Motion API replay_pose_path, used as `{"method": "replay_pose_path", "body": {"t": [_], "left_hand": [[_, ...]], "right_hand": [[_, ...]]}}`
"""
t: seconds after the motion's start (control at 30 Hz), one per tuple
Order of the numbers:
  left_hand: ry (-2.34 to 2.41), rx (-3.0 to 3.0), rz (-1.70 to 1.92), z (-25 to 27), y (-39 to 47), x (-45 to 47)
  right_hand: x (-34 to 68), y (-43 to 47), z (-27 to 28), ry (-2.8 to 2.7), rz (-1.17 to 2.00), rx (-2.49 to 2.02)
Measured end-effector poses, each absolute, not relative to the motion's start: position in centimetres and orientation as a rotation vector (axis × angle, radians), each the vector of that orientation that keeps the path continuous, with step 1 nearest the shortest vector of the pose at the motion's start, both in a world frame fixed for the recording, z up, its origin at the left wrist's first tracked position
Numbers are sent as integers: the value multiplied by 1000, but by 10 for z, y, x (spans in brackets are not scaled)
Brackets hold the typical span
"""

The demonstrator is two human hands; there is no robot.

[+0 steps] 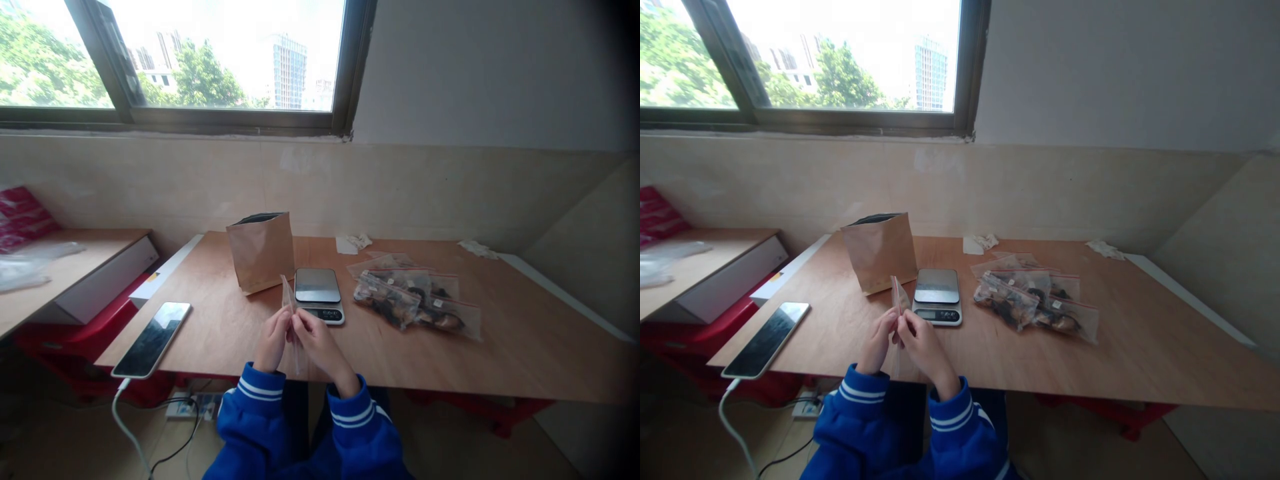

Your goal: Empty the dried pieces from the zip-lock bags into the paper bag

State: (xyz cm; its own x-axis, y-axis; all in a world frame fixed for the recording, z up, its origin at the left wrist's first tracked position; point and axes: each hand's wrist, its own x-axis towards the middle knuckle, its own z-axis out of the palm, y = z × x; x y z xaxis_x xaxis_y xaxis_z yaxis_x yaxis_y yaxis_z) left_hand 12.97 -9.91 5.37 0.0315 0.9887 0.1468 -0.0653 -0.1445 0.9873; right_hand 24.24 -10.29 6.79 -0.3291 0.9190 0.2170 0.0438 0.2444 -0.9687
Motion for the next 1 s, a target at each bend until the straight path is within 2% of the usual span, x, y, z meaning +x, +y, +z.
{"method": "replay_pose_path", "body": {"t": [0.3,0.47,0.67,0.87,1.0], "left_hand": [[1327,1276,1452,62,-100,107],[1221,1156,1568,66,-98,90],[1198,727,1649,26,-81,115],[746,561,1337,-2,-79,133],[584,445,1363,-2,-81,129]], "right_hand": [[283,-89,51,-1373,819,-1145],[294,-98,66,-1247,933,-1040],[257,-110,81,-1187,1044,-870],[241,-105,67,-1262,1085,-928],[246,-97,58,-1402,1000,-999]]}}
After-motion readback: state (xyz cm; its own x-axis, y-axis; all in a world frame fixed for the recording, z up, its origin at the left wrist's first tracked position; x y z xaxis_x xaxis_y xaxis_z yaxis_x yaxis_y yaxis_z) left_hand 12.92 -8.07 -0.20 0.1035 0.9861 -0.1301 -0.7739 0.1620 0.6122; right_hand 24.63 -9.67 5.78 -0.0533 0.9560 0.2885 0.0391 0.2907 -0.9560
